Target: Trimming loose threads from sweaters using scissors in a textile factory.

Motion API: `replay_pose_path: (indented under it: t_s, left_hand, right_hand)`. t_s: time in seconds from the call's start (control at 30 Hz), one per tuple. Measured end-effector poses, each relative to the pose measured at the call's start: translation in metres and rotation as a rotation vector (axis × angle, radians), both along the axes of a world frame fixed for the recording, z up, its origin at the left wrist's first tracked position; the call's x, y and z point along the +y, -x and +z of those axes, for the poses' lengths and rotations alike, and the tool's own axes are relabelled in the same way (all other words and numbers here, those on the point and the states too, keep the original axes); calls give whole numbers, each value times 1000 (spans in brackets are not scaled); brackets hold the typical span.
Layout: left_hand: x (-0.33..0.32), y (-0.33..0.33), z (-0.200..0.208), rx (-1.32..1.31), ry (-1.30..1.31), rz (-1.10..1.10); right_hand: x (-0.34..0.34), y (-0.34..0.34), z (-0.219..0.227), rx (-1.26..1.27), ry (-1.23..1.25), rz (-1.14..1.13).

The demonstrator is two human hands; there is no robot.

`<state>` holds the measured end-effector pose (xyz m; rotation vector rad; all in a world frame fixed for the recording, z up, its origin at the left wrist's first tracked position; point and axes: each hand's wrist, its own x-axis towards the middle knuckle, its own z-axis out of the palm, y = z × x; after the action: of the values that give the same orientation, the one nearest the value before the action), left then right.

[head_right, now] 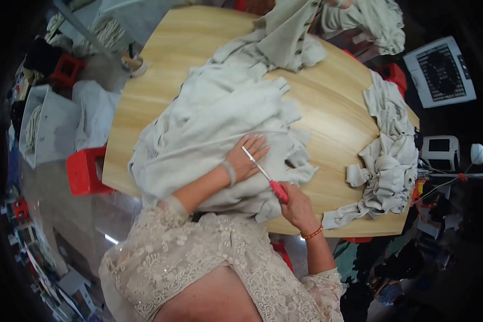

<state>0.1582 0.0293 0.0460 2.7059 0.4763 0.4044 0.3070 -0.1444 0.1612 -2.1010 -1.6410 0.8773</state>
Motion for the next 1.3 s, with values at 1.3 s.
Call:
replay_pose_path:
  t_s: [1.3]
  left_hand:
    - [139, 263, -72, -150, 627, 1034]
  right_hand:
    - [133, 70, -90, 579, -60, -260]
